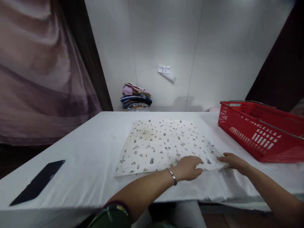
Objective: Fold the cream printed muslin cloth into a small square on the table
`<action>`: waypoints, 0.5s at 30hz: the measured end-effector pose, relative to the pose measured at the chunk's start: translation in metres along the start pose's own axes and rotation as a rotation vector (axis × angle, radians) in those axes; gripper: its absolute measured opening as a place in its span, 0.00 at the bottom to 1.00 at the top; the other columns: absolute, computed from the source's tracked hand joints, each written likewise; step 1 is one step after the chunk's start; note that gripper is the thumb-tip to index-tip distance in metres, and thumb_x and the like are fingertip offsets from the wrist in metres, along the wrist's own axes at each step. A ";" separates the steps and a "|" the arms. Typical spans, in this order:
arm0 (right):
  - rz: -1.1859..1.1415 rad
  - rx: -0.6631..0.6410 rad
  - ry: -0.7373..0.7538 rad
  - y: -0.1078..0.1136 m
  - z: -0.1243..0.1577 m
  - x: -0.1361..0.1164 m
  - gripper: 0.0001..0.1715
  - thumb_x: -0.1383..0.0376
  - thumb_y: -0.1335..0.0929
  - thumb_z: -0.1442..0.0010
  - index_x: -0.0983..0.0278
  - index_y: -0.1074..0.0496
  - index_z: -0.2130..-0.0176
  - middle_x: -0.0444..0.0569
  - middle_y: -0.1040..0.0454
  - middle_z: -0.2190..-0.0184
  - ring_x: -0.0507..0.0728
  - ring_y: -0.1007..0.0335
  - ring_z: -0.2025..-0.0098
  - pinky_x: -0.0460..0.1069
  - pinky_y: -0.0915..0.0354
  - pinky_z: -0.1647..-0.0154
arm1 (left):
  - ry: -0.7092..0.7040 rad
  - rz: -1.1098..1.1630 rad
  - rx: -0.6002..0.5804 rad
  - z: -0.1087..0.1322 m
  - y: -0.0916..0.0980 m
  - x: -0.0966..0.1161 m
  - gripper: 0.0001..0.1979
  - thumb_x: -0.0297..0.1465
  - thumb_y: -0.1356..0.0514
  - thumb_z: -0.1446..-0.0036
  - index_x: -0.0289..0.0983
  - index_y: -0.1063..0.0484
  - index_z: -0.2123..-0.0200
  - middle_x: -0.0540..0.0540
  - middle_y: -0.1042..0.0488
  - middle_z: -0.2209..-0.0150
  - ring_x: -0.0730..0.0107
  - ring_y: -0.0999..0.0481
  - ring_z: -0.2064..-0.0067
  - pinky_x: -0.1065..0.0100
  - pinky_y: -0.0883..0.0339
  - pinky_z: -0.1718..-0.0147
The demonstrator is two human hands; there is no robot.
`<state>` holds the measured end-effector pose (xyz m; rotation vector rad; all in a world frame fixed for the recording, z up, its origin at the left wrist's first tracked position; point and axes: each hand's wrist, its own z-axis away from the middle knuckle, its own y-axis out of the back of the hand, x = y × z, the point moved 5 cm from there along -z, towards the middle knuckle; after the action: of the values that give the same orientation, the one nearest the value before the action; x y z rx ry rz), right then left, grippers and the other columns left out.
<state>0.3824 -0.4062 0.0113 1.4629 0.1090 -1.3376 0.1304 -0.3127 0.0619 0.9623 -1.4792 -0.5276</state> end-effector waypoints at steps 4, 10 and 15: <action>-0.299 -0.157 -0.120 -0.012 0.014 -0.018 0.20 0.53 0.30 0.52 0.63 0.34 0.65 0.50 0.27 0.68 0.55 0.30 0.66 0.47 0.33 0.69 | 0.124 0.037 0.014 -0.038 -0.028 0.010 0.28 0.46 0.44 0.47 0.38 0.36 0.46 0.42 0.31 0.49 0.58 0.31 0.49 0.59 0.37 0.51; -0.445 -0.097 -0.095 -0.011 0.021 -0.038 0.15 0.58 0.29 0.52 0.62 0.38 0.72 0.41 0.34 0.79 0.49 0.37 0.76 0.44 0.39 0.76 | 0.277 0.018 0.103 -0.072 -0.054 0.025 0.37 0.52 0.41 0.55 0.37 0.41 0.46 0.39 0.35 0.49 0.53 0.34 0.48 0.56 0.38 0.52; -0.527 -0.117 -0.066 -0.013 0.020 -0.046 0.13 0.59 0.30 0.51 0.61 0.37 0.71 0.42 0.33 0.77 0.50 0.37 0.76 0.44 0.41 0.78 | 0.316 -0.007 0.189 -0.087 -0.058 0.027 0.31 0.40 0.41 0.50 0.34 0.44 0.46 0.39 0.36 0.49 0.55 0.35 0.48 0.57 0.40 0.51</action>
<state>0.3440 -0.3893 0.0420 1.3362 0.5519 -1.7656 0.2309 -0.3480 0.0462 1.1422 -1.2544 -0.2291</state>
